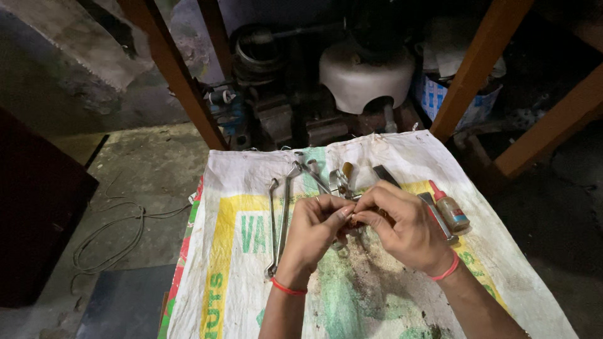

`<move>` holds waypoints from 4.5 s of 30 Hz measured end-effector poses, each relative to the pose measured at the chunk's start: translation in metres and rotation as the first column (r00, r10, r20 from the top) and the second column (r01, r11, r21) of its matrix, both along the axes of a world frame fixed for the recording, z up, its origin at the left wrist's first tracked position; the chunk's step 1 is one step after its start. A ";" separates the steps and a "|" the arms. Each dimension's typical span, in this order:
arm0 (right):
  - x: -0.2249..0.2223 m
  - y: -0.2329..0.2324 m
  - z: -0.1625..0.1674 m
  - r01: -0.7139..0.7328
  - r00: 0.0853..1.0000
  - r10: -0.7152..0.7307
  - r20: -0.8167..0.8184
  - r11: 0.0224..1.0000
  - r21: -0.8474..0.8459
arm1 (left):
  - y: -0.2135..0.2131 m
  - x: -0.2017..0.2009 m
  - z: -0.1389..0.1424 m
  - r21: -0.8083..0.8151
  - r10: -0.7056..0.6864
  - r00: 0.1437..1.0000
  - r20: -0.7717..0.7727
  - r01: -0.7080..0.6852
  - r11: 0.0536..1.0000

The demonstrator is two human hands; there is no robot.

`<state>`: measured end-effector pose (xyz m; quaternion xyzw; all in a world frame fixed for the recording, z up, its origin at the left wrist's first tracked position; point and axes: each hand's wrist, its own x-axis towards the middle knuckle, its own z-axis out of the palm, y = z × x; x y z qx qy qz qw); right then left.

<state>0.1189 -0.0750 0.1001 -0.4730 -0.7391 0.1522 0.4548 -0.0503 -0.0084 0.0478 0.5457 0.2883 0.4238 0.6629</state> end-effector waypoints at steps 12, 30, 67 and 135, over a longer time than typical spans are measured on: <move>-0.012 -0.003 -0.010 0.091 0.957 -0.063 -0.283 0.992 0.087 | -0.006 0.010 -0.006 0.010 0.002 0.959 0.282 -0.005 1.000; -0.031 -0.009 -0.032 0.117 0.791 -0.053 -0.610 0.991 0.066 | -0.017 0.040 -0.024 -0.163 0.223 0.849 0.480 -0.164 0.973; 0.004 0.046 -0.092 0.191 0.981 -0.180 -0.067 0.941 0.278 | -0.027 0.035 -0.098 0.746 0.794 0.572 -0.208 -0.432 0.507; 0.022 0.025 -0.112 0.296 0.931 -0.349 0.104 0.892 0.341 | -0.031 0.035 -0.102 0.750 0.690 0.721 -0.062 -0.422 0.509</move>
